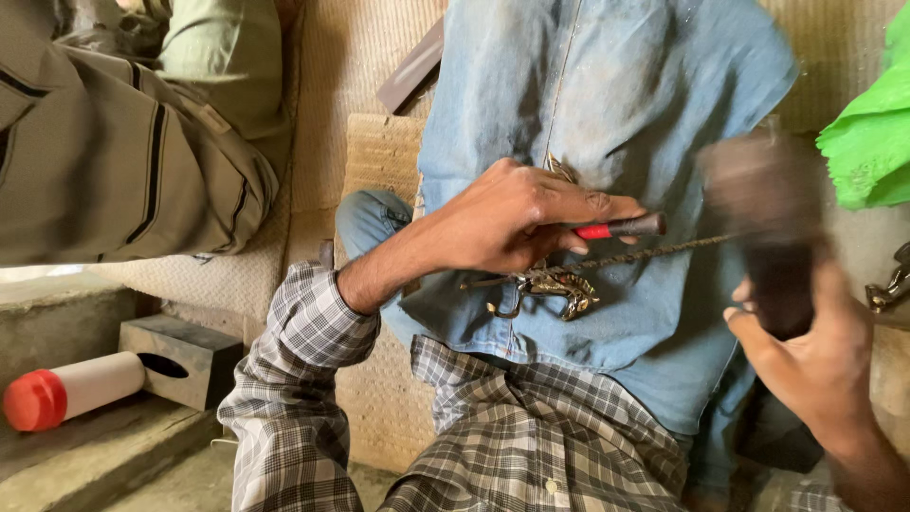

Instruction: The person sits cross-legged on the floor with a small brass horse figurine on their lap. They hold the figurine against a rope with one hand, file its surface with a red-handled file, and repeatedly rub and burnish the metal using a wooden block held in the other hand.

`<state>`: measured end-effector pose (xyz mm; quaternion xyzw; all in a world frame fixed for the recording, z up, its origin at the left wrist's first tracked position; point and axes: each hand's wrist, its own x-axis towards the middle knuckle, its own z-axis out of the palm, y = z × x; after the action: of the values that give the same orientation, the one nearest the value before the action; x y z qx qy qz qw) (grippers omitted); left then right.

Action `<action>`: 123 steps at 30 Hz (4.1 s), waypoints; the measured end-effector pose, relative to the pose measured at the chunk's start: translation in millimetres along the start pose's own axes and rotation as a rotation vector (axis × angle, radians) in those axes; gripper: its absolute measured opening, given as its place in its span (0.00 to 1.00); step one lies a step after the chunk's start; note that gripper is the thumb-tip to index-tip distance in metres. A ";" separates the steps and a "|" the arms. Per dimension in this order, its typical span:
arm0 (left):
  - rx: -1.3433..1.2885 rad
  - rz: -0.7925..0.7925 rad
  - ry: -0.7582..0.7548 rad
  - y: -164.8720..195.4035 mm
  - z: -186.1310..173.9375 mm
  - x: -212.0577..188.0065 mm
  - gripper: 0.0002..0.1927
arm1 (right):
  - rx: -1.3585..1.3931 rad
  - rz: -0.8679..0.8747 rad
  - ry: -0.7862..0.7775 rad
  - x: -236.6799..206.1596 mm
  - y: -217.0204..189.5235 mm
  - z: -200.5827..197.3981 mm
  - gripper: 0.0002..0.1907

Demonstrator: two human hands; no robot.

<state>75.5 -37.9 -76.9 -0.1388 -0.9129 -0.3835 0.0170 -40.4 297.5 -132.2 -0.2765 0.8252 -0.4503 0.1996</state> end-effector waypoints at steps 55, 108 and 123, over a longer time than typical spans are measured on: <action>-1.159 0.449 -0.224 85.4 25.7 -113.6 0.15 | 0.897 0.187 -0.346 -0.9 -58.6 88.1 0.41; 0.417 -0.438 0.345 69.9 16.1 -180.1 0.32 | 0.744 0.040 -0.210 -39.1 -102.3 156.0 0.36; 0.250 -0.395 0.429 48.7 10.8 -170.9 0.15 | 0.610 0.040 -0.286 -47.0 -81.0 136.8 0.27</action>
<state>253.5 -38.9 -74.2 0.1283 -0.9378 -0.2848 0.1514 97.2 205.2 -129.7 -0.2484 0.6214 -0.6289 0.3957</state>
